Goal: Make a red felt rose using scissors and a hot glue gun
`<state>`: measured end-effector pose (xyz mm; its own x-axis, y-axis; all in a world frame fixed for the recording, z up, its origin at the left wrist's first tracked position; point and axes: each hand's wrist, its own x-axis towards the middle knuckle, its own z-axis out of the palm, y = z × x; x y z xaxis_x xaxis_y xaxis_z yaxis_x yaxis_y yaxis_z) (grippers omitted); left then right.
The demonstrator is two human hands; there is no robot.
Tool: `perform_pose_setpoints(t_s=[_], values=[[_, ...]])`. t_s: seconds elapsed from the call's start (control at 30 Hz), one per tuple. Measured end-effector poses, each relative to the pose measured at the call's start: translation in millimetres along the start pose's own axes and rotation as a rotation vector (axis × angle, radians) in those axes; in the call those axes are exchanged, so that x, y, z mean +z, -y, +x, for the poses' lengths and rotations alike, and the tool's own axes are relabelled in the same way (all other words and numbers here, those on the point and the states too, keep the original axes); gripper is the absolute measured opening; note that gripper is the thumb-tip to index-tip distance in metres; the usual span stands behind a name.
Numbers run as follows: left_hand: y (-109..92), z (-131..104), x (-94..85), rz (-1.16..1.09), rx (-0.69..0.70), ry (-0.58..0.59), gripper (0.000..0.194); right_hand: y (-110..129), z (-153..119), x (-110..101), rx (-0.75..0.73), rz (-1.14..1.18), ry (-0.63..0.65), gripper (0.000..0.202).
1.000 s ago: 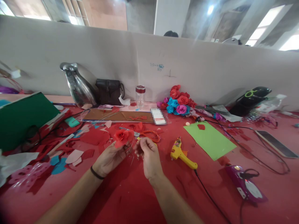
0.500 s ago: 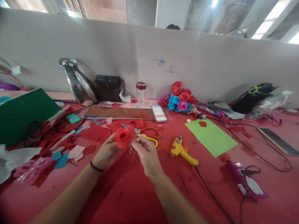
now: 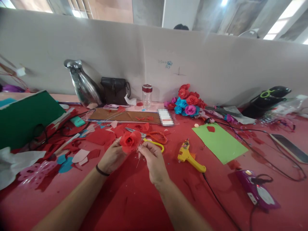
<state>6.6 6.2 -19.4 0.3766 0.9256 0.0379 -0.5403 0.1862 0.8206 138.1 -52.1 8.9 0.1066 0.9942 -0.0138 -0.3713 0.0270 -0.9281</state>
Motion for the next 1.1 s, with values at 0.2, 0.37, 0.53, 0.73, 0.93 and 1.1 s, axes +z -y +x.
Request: perform_pose_setpoints(t_s=[0.2, 0.37, 0.53, 0.73, 0.93, 1.1], values=[[0.2, -1.1, 2.9, 0.006, 0.009, -0.038, 0.017, -0.9, -1.5, 0.4, -0.028, -0.114, -0.04, 0.036], [2.5, -2.6, 3.3, 0.027, 0.038, -0.012, 0.014, -2.0, -2.4, 3.1, -0.029, -0.165, -0.005, 0.025], [4.6, -2.4, 1.3, 0.02, 0.044, -0.059, 0.015, -3.4, -2.2, 1.3, -0.028, -0.139, -0.027, 0.021], [6.7, -1.0, -2.9, -0.013, 0.069, -0.136, 0.019, -5.4, -3.7, 2.3, -0.062, -0.141, -0.089, 0.025], [3.5, -0.7, -1.9, -0.001, 0.058, -0.151, 0.012, -3.9, -1.1, 2.9, -0.02, 0.034, -0.149, 0.005], [1.8, 0.9, -0.9, -0.095, 0.049, -0.177, 0.012, -8.5, 3.8, 0.7, -0.042, 0.044, -0.186, 0.014]])
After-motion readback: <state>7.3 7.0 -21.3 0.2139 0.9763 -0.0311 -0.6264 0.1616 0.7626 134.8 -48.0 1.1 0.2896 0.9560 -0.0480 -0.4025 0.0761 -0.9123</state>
